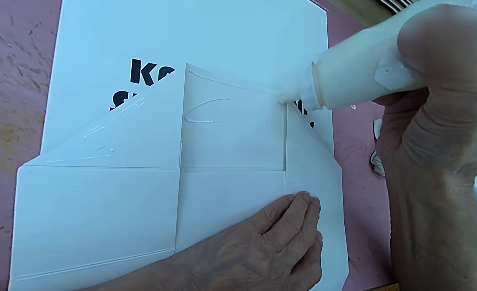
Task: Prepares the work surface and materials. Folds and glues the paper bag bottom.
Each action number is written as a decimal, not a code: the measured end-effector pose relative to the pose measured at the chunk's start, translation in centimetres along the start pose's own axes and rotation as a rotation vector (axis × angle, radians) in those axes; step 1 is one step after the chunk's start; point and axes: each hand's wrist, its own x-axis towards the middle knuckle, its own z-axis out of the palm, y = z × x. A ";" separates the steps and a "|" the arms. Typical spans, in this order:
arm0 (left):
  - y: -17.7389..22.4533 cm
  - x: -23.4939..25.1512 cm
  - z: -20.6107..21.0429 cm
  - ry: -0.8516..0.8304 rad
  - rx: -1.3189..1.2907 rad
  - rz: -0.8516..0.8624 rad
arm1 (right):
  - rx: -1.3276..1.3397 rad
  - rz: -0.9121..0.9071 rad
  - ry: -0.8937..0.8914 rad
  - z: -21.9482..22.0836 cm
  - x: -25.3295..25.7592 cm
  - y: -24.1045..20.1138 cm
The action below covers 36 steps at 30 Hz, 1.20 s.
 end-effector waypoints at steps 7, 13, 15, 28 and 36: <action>0.0 0.1 0.0 -0.003 0.015 0.007 | 0.106 0.069 0.046 0.3 1.1 -0.3; 0.1 0.0 0.0 -0.003 0.020 -0.001 | -0.018 -0.015 0.077 -0.2 1.3 0.4; 0.0 0.1 -0.1 -0.011 0.007 0.004 | -0.031 -0.035 0.065 0.0 1.3 0.6; 0.0 0.0 0.0 -0.014 -0.007 0.007 | 0.050 0.139 -0.091 0.9 -2.0 -2.0; -0.3 0.1 -0.3 0.070 -0.130 0.040 | 0.350 0.191 -0.129 -3.7 -3.0 -0.3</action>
